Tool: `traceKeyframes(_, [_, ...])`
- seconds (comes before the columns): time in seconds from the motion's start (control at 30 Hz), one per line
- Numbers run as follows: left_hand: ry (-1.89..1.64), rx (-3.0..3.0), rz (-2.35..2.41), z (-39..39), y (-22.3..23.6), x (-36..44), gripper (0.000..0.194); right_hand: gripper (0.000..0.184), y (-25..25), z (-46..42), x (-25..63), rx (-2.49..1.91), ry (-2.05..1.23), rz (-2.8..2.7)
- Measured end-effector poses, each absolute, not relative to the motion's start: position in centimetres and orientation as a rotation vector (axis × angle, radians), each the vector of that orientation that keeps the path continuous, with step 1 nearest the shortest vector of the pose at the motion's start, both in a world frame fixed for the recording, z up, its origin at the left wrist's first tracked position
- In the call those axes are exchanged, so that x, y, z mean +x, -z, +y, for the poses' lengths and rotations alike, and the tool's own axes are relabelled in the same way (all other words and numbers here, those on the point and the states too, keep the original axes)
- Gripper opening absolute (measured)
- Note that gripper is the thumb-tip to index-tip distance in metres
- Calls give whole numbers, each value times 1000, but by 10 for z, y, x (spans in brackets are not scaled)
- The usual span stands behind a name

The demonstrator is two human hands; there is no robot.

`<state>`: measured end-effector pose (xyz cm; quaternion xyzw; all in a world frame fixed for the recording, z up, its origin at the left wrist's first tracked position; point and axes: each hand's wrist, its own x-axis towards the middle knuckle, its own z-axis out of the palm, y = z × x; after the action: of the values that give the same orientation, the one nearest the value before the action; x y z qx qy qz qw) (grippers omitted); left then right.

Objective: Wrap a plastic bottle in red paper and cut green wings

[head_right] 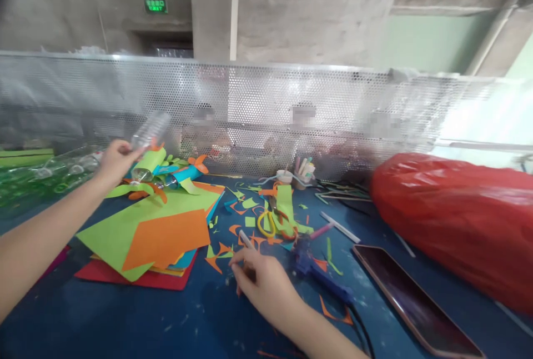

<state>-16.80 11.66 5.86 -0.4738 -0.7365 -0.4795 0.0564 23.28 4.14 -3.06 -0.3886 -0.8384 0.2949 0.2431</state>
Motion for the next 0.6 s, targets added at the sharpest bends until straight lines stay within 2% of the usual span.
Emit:
traceKeyframes(0.13, [1356,-2030,-2082,123,-38,-97,22,17,31,40,235,-1064,-734,-2315])
traceKeyframes(0.27, [1179,-2400,-1942,125,-6,-51,21,16,31,40,237,-1052,-745,-2304])
traceKeyframes(0.4, [1005,-2496,-1913,137,12,-39,22,17,31,39,238,-1048,-740,-2306])
traceKeyframes(0.6, [873,-2401,-2035,149,14,-56,27,17,31,37,239,-1051,-674,-2362])
